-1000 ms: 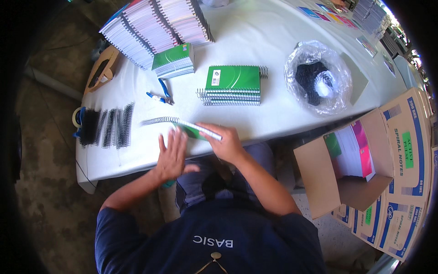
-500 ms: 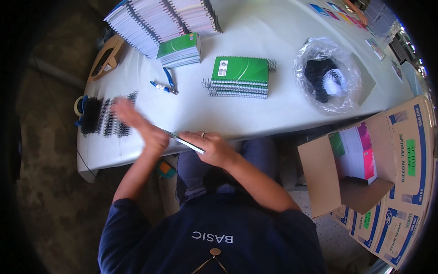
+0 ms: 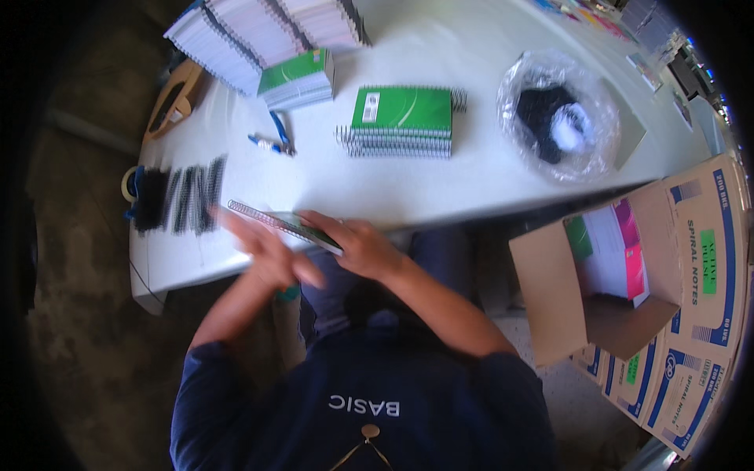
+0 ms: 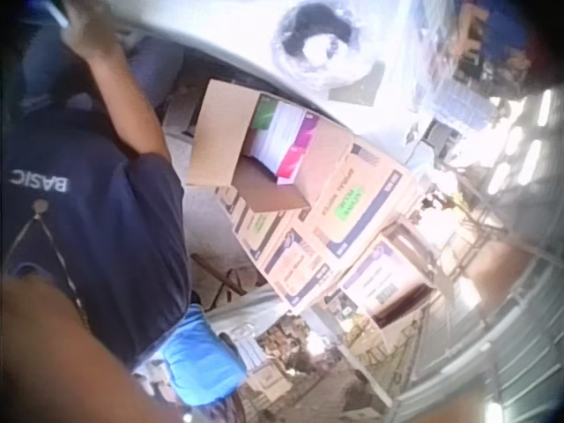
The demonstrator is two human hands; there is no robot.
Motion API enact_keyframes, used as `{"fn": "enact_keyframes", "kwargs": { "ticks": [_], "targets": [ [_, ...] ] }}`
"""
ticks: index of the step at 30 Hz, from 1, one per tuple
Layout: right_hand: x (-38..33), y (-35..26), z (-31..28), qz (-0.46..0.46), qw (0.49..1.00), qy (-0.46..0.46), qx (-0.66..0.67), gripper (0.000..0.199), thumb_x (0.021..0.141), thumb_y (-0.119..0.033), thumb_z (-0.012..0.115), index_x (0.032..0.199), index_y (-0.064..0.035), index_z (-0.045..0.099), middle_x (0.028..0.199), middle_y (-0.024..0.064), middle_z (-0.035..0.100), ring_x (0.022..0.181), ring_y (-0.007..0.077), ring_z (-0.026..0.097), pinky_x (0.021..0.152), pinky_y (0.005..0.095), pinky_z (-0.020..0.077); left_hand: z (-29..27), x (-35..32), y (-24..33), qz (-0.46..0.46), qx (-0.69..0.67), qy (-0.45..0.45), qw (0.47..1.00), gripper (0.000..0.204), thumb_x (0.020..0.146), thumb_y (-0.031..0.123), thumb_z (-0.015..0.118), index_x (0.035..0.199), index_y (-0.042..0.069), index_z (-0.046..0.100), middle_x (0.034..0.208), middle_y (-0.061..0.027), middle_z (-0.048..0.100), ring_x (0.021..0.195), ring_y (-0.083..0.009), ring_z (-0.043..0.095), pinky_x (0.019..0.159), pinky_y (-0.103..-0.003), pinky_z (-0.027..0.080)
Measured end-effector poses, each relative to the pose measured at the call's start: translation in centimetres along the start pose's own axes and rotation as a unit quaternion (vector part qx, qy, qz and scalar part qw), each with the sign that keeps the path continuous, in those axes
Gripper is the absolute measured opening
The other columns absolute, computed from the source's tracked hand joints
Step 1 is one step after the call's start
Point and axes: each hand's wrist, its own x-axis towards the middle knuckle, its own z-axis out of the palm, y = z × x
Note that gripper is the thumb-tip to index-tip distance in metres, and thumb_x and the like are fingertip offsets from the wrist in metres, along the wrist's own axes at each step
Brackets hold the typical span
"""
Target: The person takes spiral binding coils and inserts them into stacks of notebook pages by hand, then places the bound notebooks into a cardboard box.
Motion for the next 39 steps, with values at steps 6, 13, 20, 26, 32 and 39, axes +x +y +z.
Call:
{"fn": "enact_keyframes", "kwargs": {
  "ticks": [6,13,20,26,32,39],
  "targets": [
    [0.3,-0.1,0.1,-0.010,0.999,0.010,0.043,0.052,0.078,-0.006,0.063,0.128,-0.0037,0.048,0.110,0.0159,0.063,0.094,0.0301,0.064,0.080,0.0361,0.0513,0.6,-3.0,3.5,-0.015,-0.186,-0.082,0.979,0.099,0.076,0.076,0.041,0.127,-0.009,0.034,0.127,-0.0402,0.032,0.119,-0.0541,0.034,0.096,-0.067,0.022],
    [0.4,-0.6,0.4,0.107,0.992,-0.010,0.071,0.054,0.081,-0.007,0.064,0.131,-0.0078,0.044,0.107,0.0136,0.065,0.101,0.0236,0.063,0.081,0.0333,0.0517,2.6,-1.0,2.2,-0.169,-0.090,-0.061,0.980,0.104,0.077,0.075,0.036,0.138,-0.009,0.021,0.142,-0.0333,0.016,0.132,-0.0509,0.014,0.102,-0.064,0.011],
    [0.9,0.2,-0.8,0.164,0.967,0.008,0.193,0.059,0.082,-0.001,0.060,0.133,-0.0104,0.031,0.105,0.0176,0.064,0.100,0.0292,0.063,0.082,0.0341,0.0487,-1.4,4.9,1.9,-0.160,-0.012,-0.237,0.958,0.047,0.078,0.029,0.066,0.120,0.009,0.055,0.127,-0.0129,0.047,0.117,-0.0298,0.045,0.095,-0.050,0.028],
    [1.0,0.4,-0.8,0.164,0.975,0.006,0.151,0.067,0.076,0.008,0.058,0.133,-0.0105,0.026,0.087,0.0171,0.064,0.088,0.0303,0.066,0.072,0.0349,0.0490,-3.1,8.4,-0.4,-0.207,-0.177,-0.282,0.920,0.036,0.068,0.016,0.074,0.101,0.012,0.061,0.101,-0.0028,0.058,0.092,-0.0211,0.055,0.084,-0.039,0.033],
    [1.4,0.3,-0.5,0.196,0.968,0.008,0.157,0.067,0.077,0.008,0.059,0.133,-0.0103,0.026,0.090,0.0178,0.063,0.091,0.0315,0.065,0.074,0.0349,0.0487,-3.2,9.5,-1.3,-0.218,-0.170,-0.363,0.890,0.026,0.069,0.018,0.075,0.092,0.013,0.064,0.088,-0.0019,0.063,0.084,-0.0216,0.059,0.084,-0.037,0.035],
    [1.5,0.1,-1.5,0.225,0.965,-0.013,0.136,0.064,0.079,0.005,0.059,0.133,-0.0090,0.027,0.105,0.0189,0.060,0.100,0.0328,0.061,0.079,0.0375,0.0479,-2.7,9.6,-1.4,-0.172,-0.193,-0.323,0.911,0.017,0.076,0.013,0.066,0.093,0.011,0.063,0.082,-0.0037,0.063,0.083,-0.0212,0.059,0.083,-0.037,0.035]
  ]
}}
